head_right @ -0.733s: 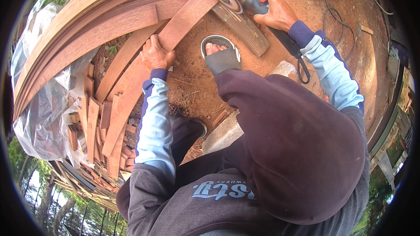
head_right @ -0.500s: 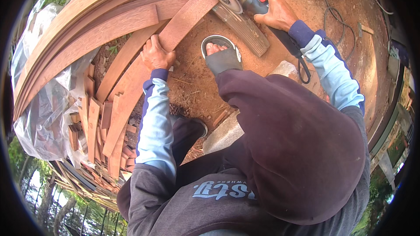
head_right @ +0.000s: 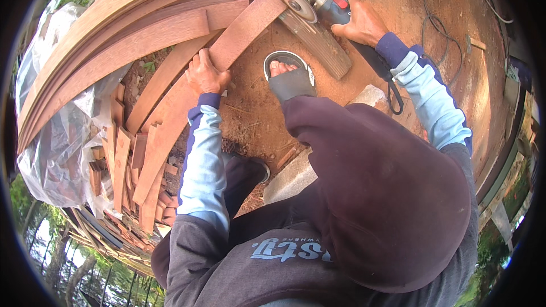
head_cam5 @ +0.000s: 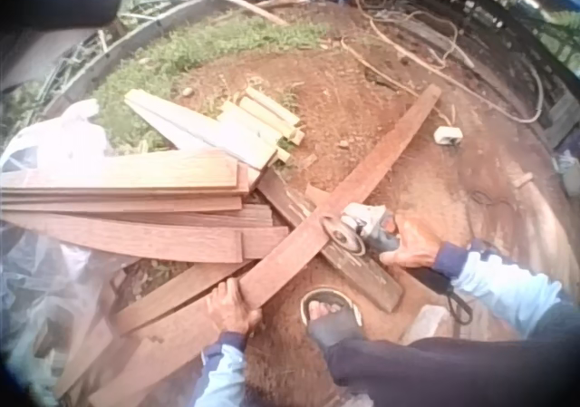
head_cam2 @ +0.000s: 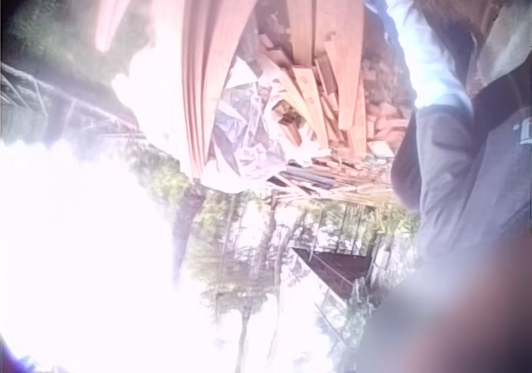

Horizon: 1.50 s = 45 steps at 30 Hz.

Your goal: The person uses an angle grinder to sand the edges and surfaces of several reddish-brown wooden planks. They pick up planks from a pile, hold them against a support, and grind the wood, then place the finished pieces back on the pile.

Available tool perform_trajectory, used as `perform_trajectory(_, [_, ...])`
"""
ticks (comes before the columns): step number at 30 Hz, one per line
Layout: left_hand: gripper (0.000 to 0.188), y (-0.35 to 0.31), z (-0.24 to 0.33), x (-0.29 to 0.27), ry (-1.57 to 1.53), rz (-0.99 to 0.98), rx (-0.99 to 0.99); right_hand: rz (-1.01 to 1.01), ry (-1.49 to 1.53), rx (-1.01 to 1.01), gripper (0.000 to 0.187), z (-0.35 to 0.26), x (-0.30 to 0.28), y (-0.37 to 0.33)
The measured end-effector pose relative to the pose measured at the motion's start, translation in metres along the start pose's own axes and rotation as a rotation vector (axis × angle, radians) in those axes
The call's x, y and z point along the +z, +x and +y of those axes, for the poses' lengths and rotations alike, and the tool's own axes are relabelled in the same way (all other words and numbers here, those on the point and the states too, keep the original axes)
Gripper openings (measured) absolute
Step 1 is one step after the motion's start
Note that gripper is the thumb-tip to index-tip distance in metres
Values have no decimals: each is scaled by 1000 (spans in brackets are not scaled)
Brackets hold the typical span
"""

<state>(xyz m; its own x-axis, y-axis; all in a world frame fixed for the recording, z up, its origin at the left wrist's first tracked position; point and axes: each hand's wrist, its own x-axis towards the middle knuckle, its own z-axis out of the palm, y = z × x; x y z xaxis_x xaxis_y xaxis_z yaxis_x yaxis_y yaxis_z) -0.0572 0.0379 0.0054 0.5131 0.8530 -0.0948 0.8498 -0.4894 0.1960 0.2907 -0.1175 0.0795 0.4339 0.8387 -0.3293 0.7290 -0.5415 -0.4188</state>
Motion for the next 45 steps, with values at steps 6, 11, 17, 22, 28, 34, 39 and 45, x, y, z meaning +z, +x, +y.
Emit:
perform_trajectory(6, [59, 0, -1, -2, -11, -42, -9, 15, 15, 26, 55, -9, -3, -3])
perform_trajectory(11, [57, 0, 0, -3, -4, -46, -23, -2, 34, 39, 50, -28, -12, -4])
perform_trajectory(17, [54, 0, 2, -6, -14, -33, -28, 21, 73, 18, 46, -26, -11, -4])
perform_trajectory(22, [54, 1, 3, -9, -17, -61, -35, 8, 81, 7, 45, -32, -16, -6])
perform_trajectory(28, [55, 1, 3, -10, -5, -86, -40, 6, 61, 18, 47, -33, -14, -6])
perform_trajectory(34, [61, 1, 0, -7, -7, -95, -34, 3, 9, 53, 51, -26, -10, -2])
perform_trajectory(39, [62, 0, -1, -7, -26, -91, -36, -10, -9, 81, 54, -34, -14, 0])
perform_trajectory(45, [61, 1, -1, -4, -24, -85, -31, -18, -10, 80, 51, -37, -16, 1])
